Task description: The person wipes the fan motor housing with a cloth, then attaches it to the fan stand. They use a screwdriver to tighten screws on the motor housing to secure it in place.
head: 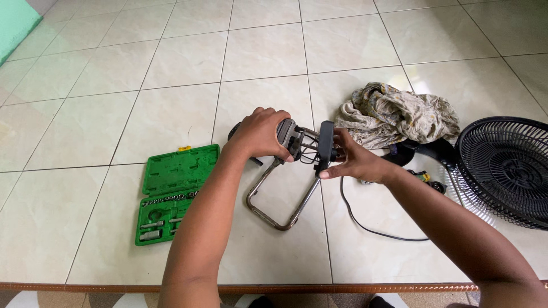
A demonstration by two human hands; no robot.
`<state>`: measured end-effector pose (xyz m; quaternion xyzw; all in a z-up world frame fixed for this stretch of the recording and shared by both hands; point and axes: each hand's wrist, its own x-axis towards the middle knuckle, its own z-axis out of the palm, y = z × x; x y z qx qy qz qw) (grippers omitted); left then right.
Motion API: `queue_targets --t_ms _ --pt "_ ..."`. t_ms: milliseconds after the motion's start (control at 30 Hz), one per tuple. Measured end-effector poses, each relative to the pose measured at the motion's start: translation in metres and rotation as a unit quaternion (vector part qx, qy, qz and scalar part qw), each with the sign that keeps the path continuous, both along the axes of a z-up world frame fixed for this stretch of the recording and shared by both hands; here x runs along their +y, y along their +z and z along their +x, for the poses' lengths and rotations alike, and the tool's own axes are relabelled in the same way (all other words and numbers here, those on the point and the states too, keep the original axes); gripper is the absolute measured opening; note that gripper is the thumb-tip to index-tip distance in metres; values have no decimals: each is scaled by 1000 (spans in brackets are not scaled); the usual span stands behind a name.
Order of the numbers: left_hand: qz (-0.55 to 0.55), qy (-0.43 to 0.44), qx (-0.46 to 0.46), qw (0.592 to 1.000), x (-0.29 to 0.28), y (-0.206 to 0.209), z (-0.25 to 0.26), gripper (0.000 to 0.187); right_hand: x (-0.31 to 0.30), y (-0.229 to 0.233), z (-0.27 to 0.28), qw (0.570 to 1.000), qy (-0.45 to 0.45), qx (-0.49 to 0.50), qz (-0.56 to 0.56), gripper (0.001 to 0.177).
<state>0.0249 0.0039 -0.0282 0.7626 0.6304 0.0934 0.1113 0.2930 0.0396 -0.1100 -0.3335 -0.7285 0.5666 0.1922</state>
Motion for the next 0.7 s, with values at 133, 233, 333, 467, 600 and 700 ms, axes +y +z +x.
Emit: queue_targets --t_ms 133,233,333,467,600,700 --pt "-21 -1 14 1000 0 1 1 90 -14 -3 -19 999 -41 24 14 128" --pt "-21 -16 5 1000 -3 4 -1 98 -21 2 -31 995 -72 -12 68 132" --pt "-45 -11 42 998 -3 6 -1 116 -26 16 -37 964 -92 -159 192 132" --pt "-66 -25 -28 997 5 -4 -20 127 -36 35 -39 893 -118 -319 294 129" --pt "-70 -12 -291 954 25 -35 -73 103 -50 43 -50 858 -115 -424 265 129" --pt "6 33 -481 876 53 -84 -112 77 -55 39 -57 840 -122 -387 360 125"
